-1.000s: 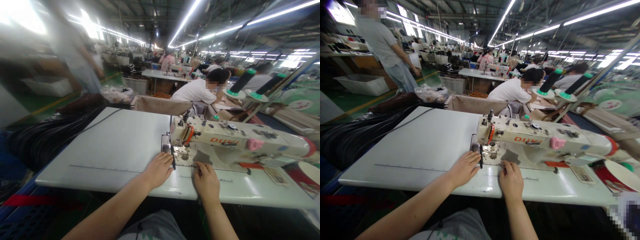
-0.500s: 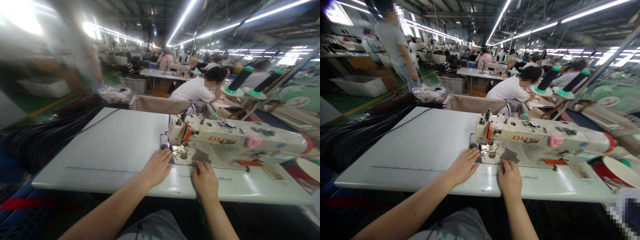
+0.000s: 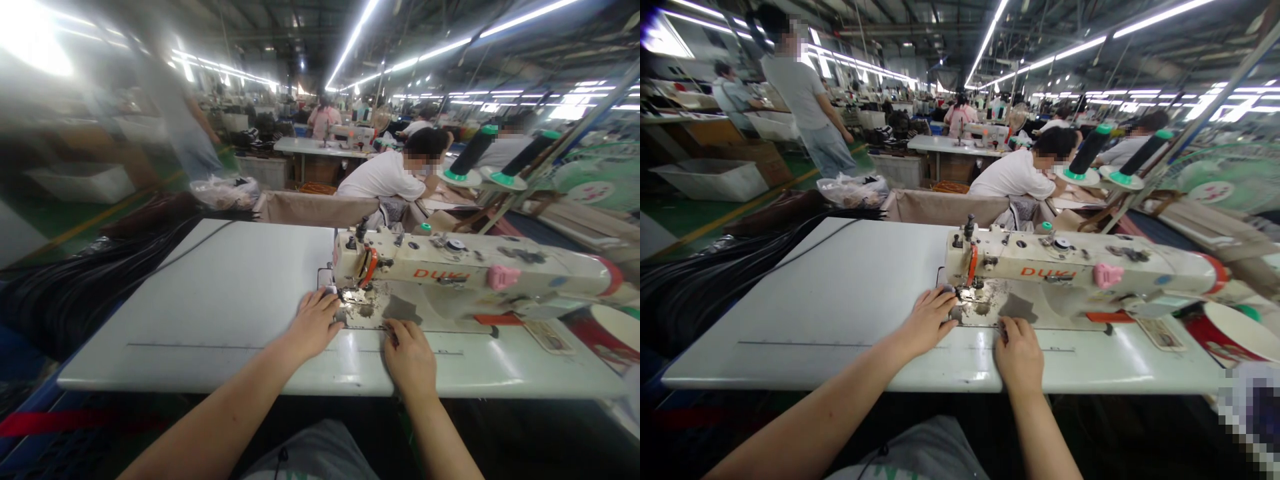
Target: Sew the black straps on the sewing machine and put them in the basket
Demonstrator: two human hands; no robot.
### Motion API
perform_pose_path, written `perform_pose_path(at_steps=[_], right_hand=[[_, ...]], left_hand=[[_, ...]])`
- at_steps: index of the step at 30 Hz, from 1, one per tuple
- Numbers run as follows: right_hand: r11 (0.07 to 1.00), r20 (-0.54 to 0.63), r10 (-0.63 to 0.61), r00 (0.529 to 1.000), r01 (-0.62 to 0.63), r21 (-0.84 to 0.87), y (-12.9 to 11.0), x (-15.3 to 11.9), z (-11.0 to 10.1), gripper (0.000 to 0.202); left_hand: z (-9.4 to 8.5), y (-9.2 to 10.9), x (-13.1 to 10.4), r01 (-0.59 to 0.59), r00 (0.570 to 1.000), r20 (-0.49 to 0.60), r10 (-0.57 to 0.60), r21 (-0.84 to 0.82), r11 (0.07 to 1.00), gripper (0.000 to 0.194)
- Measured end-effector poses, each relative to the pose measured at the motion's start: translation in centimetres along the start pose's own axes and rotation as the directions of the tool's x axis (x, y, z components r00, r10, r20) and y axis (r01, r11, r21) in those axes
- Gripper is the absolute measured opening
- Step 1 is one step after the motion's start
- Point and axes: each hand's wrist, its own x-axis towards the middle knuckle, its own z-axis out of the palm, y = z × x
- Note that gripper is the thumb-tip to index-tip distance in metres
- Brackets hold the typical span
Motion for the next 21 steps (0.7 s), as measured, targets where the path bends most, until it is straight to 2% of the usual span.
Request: perform_pose_path(at_steps=[6,11,13,17,21], right_hand=[[1.000,0.006,0.012,1.000,-0.011,-0.028,0.2,0.0,0.2,0.032],[0.999,-0.005,0.007,1.000,-0.007,-0.038,0.2,-0.2,0.4,0.031],[0.999,-0.003,0.010,1.000,-0.010,-0.037,0.2,-0.2,0.5,0.031],[0.999,0.017,0.018,1.000,-0.017,-0.034,0.2,-0.2,0.4,0.031],[1.000,0.027,0.022,0.999,-0.021,-0.022,0.1,-0.2,0.3,0.031]], left_hand=[[-1.4,-0.2,0.5,0.010,0.996,0.090,-0.007,-0.029,1.000,0.045],[-1.3,-1.2,1.5,-0.011,0.999,0.051,0.015,-0.072,0.997,0.033],[-0.8,-2.2,2.6,0.011,0.999,0.037,-0.006,-0.134,0.991,0.027],[0.3,-4.2,5.6,0.084,0.996,0.034,-0.079,-0.200,0.976,0.033],[0.9,-5.3,8.3,0.036,0.998,0.048,-0.027,-0.200,0.979,0.034]])
